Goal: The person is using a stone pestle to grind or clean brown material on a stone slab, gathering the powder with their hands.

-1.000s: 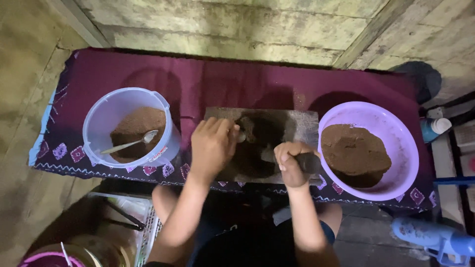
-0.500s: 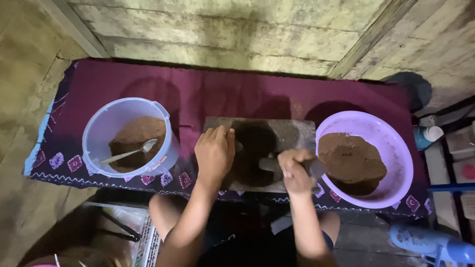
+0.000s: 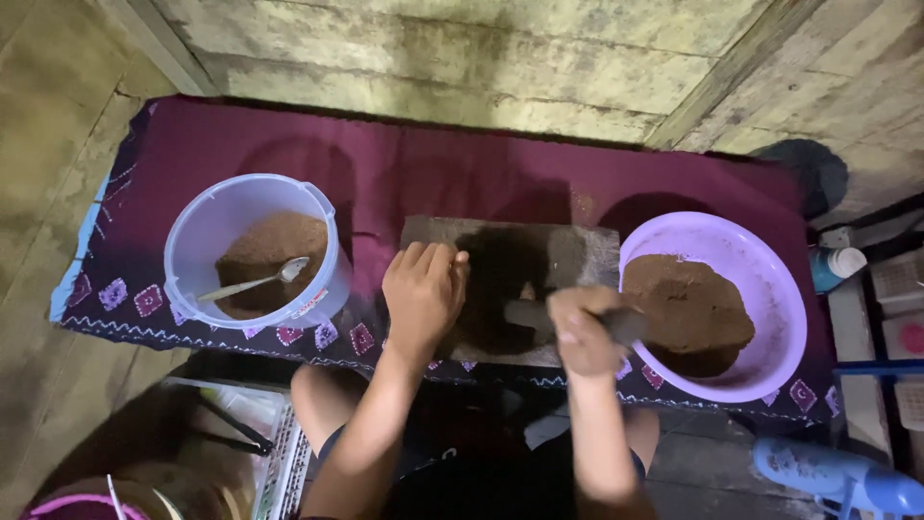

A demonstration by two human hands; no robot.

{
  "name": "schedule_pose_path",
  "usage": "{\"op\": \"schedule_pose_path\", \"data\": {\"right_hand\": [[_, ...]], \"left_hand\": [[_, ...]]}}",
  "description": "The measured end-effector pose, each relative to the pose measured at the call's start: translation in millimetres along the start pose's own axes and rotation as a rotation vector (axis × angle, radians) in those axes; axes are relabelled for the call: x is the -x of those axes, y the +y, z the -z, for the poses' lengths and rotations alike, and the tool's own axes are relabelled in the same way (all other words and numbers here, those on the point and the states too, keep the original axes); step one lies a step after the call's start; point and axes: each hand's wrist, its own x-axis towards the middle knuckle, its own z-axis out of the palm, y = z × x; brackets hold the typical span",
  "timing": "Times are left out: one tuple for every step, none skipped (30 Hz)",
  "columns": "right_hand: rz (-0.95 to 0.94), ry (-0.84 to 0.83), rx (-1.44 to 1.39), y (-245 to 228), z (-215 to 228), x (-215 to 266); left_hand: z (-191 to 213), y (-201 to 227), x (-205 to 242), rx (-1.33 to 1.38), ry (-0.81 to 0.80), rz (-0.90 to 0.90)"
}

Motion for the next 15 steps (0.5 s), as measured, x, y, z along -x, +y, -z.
{"op": "schedule_pose_path", "data": {"right_hand": [[0.003, 0.006, -0.002, 10.6, 3.5, 1.6], [0.008, 0.011, -0.005, 22.2, 6.8, 2.1], [0.013, 0.011, -0.004, 16.9, 4.7, 2.0], [-0.011, 0.004, 0.010, 11.9, 1.7, 2.8], [-0.035, -0.003, 0.024, 7.7, -1.1, 3.6], [-0.040, -0.005, 0.027, -0.6, -5.9, 0.3], [-0.025, -0.012, 0.010, -8.1, -10.3, -3.3], [-0.008, -0.012, -0.007, -14.3, -16.0, -5.6], [-0.012, -0.008, -0.006, -22.1, -9.3, -4.4], [-0.038, 0.021, -0.011, -30.5, -2.9, -2.2], [-0.063, 0.050, -0.016, -39.1, 3.2, -0.1], [-0.065, 0.050, -0.013, -48.1, 4.0, -2.8], [-0.061, 0.041, 0.025, -57.4, 4.3, -5.8], [-0.056, 0.028, 0.059, -65.1, 4.0, -10.1], [-0.057, 0.026, 0.058, -69.2, -2.2, -15.6]], "left_hand": [[0.5, 0.7, 1.0, -0.013, 0.013, -0.037], [0.8, 0.4, 0.6, -0.026, 0.027, -0.076], [0.8, 2.1, 0.0, -0.024, 0.028, -0.081], [1.6, 3.3, 0.2, -0.039, 0.034, -0.111], [2.0, 3.9, 0.6, -0.054, 0.039, -0.141], [-1.5, 5.2, 1.1, -0.052, 0.039, -0.135], [-5.8, 6.0, 1.5, -0.044, -0.011, -0.136], [-9.2, 5.3, 2.2, -0.036, -0.065, -0.140], [-13.5, 4.2, 4.2, -0.035, -0.071, -0.138], [-17.0, 3.6, 8.1, 0.042, -0.265, -0.085], [-20.1, 3.0, 12.0, 0.121, -0.459, -0.031], [-18.2, 1.2, 9.3, 0.124, -0.460, -0.029], [-15.8, -0.4, 6.2, 0.179, -0.569, -0.010], [-12.7, -3.5, 2.2, 0.230, -0.675, 0.009], [-18.1, -4.8, 6.0, 0.230, -0.673, 0.012]]}}
